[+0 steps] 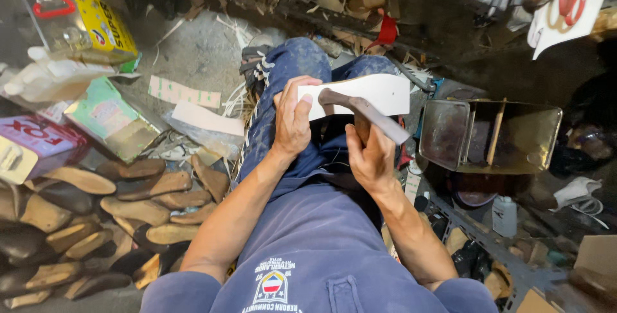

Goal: The person prepares wooden shoe lasts at a workshop bench, sanding the surface of a last by hand and reaching into a bowl of nails. They apply paper strips to the underside of the lasts, using a hammer to tap the material and pliers to pull it into position.

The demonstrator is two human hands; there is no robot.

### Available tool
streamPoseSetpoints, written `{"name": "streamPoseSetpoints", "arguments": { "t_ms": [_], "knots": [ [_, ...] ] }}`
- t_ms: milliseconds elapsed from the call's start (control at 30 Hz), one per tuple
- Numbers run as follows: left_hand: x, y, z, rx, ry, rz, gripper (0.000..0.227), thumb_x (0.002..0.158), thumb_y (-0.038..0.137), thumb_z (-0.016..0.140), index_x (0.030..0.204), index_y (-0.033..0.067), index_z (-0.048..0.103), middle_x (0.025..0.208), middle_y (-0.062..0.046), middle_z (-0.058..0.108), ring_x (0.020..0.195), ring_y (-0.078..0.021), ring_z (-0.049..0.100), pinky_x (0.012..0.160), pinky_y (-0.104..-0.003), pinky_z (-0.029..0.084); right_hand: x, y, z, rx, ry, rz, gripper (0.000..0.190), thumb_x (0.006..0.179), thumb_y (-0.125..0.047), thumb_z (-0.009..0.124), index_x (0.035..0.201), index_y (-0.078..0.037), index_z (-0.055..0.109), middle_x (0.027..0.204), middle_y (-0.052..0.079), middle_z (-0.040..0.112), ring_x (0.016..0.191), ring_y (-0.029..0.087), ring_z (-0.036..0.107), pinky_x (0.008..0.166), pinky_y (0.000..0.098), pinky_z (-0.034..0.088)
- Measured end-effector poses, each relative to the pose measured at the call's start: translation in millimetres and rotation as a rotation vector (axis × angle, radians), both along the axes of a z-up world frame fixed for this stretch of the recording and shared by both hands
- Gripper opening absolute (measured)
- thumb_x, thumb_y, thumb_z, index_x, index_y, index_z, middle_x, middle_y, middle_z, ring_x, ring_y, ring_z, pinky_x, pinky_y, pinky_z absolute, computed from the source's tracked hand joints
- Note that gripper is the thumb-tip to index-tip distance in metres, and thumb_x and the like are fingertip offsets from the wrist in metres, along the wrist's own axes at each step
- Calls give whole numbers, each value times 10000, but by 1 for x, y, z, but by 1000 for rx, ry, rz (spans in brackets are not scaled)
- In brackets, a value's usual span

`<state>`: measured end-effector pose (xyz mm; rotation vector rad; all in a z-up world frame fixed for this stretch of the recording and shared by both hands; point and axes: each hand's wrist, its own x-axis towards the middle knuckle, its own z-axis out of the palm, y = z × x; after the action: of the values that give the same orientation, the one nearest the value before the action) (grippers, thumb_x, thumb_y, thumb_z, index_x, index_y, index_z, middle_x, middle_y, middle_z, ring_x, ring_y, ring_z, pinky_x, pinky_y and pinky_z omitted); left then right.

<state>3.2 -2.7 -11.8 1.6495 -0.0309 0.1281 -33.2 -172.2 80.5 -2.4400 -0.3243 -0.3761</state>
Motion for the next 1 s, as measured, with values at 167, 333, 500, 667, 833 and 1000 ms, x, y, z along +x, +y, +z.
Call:
{"name": "streamPoseSetpoints", "arguments": {
  "t_ms": [167,333,500,667,833,1000],
  "knots": [
    [-1,13,-4,-167,1,-9,472,983,234,556,1396,32,453,1300,-187,619,1215,-335,642,1107,-475,406,-27,-38,17,335,660,-30,590,1023,-337,567,463,-158,605,413,2,549,421,184,553,549,321,507],
    [28,9,61,790,-364,-274,899,729,331,788,1526,129,427,1430,-146,541,1350,-337,504,1184,-605,217,-75,-89,11,-114,676,-105,217,970,-326,625,1087,-174,726,809,91,765,794,319,749,698,469,571],
    [63,-47,39,1229,-674,-468,971,688,312,816,1559,167,412,1209,-148,581,922,-310,645,726,-457,502,-72,-81,-4,80,210,-395,254,921,-172,705,1169,-185,759,968,49,746,912,241,737,681,347,609],
    [52,-95,151,-379,-218,-695,879,904,303,712,1584,7,241,1682,-151,261,1552,-243,271,1289,-406,190,-52,-37,-6,1042,82,-156,974,914,-364,690,1595,3,99,1689,222,152,1572,283,163,1262,401,177],
    [43,-118,222,-387,-359,-793,1011,932,492,618,1605,-9,56,1716,-197,52,1608,-274,45,1320,-419,40,-1,-69,58,1052,-333,-662,451,902,-204,648,1319,-38,601,1255,139,695,1090,228,668,951,341,549],
    [51,-69,199,17,-555,-667,708,1018,506,497,1571,92,339,1646,-125,378,1587,-376,249,1273,-641,101,118,-182,224,807,-509,-635,469,925,-325,724,1325,-113,602,1311,70,669,1164,144,650,991,288,568]
  ]
}}
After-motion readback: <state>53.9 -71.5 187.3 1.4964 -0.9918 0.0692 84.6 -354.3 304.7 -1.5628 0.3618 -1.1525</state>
